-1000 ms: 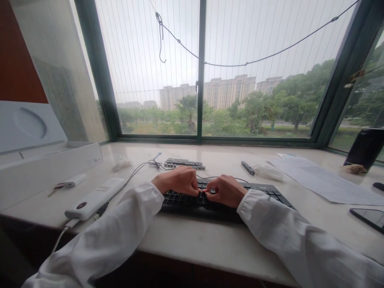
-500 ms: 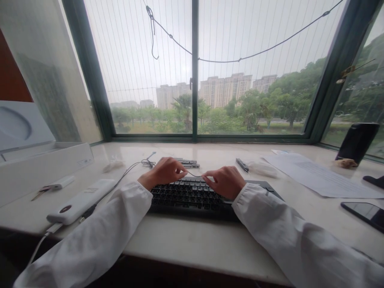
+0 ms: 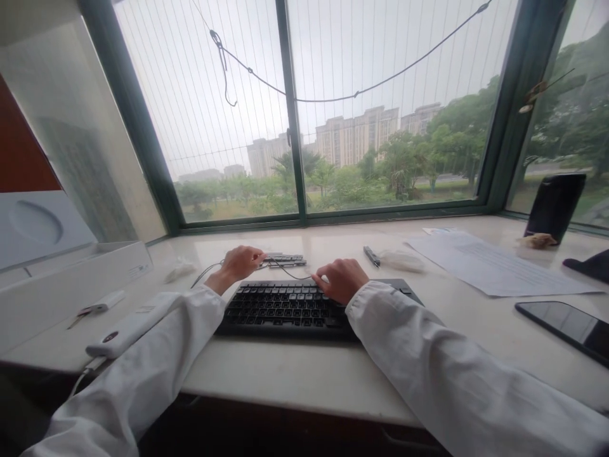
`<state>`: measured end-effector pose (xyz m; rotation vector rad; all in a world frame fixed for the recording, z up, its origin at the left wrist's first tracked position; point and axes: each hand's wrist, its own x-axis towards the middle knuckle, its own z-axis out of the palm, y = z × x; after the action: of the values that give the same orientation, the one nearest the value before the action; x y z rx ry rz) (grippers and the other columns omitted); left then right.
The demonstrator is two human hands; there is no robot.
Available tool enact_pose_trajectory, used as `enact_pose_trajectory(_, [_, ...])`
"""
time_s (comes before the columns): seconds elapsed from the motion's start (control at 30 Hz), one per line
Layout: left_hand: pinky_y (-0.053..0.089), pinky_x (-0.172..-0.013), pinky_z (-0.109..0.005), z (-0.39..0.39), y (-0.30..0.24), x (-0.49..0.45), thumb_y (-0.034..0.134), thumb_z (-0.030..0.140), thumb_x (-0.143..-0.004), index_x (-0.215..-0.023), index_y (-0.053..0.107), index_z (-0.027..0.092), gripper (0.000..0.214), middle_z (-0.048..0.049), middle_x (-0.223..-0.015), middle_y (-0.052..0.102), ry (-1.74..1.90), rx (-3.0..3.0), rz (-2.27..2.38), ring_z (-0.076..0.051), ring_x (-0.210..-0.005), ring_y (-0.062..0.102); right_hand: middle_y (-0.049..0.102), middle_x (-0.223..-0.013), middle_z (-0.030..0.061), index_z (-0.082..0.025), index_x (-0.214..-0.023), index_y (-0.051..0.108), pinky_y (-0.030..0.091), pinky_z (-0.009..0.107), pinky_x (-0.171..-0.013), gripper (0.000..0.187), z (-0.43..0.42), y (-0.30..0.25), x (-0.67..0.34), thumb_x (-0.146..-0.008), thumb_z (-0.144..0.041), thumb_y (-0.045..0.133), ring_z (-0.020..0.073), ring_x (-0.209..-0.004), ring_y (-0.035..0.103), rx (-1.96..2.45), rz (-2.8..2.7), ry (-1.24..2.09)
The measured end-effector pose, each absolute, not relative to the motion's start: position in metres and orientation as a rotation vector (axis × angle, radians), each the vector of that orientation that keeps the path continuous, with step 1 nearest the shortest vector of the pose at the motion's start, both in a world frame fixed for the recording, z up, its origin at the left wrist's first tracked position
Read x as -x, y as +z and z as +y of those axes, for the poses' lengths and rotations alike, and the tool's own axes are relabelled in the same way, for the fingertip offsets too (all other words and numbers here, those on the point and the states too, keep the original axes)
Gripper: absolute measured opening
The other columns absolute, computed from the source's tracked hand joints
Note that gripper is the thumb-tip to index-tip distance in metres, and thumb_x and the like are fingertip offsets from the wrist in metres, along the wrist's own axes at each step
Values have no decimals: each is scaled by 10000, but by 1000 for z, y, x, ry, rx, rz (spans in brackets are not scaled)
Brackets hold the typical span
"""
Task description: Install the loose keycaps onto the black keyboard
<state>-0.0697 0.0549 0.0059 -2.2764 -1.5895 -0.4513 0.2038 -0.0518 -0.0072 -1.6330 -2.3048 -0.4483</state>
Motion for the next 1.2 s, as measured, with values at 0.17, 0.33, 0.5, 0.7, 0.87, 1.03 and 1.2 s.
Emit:
enact_pose_trajectory(0.17, [421,-696,-270,95,17,69,397,560,-866,-878,733,286,433,-25,-941,721,-339,2347,-1562,-209,-862,634,716,-805,91,-260,-859,742,407,311,-667,450,-50,-9,-207,-920,-447,337,224,-752,657,1606,-2312,-462])
enact_pose_trajectory(0.33, [430,-788,-261,141,21,45,458,514,-857,-991,714,328,343,-3,-1079,694,-58,2465,-1503,-195,-960,619,713,-824,98,-246,-856,739,415,319,-678,449,-50,-8,-209,-923,-435,337,228,-771,660,1611,-2337,-440])
enact_pose_trajectory(0.5, [440,-761,-239,171,19,26,609,458,-771,-899,738,334,219,5,-1041,704,55,2503,-1480,-180,-898,631,713,-827,110,-217,-836,734,424,318,-693,443,-51,-8,-209,-922,-417,347,221,-775,659,1609,-2349,-416])
enact_pose_trajectory(0.7, [442,-756,-239,189,17,24,676,429,-715,-864,743,330,191,1,-1019,708,138,2523,-1445,-177,-879,631,711,-813,112,-204,-828,727,427,319,-663,431,-51,-7,-209,-915,-406,356,230,-759,663,1576,-2366,-434])
enact_pose_trajectory(0.87, [443,-761,-229,196,13,21,662,417,-734,-866,746,315,188,-13,-1032,704,195,2526,-1423,-174,-893,627,711,-831,117,-206,-838,723,424,324,-676,430,-52,-6,-209,-915,-405,350,229,-773,661,1583,-2369,-419])
enact_pose_trajectory(1.03, [442,-778,-234,196,11,16,609,366,-780,-883,740,286,186,-32,-1039,698,213,2514,-1386,-172,-904,622,710,-819,116,-206,-829,720,418,322,-670,436,-50,-8,-209,-916,-405,342,224,-760,658,1575,-2372,-417])
enact_pose_trajectory(1.2, [433,-826,-235,191,11,12,600,390,-774,-901,736,275,218,-38,-1079,681,216,2512,-1328,-174,-952,600,710,-815,118,-203,-824,723,421,319,-666,429,-50,-8,-209,-911,-404,354,226,-758,660,1570,-2361,-422])
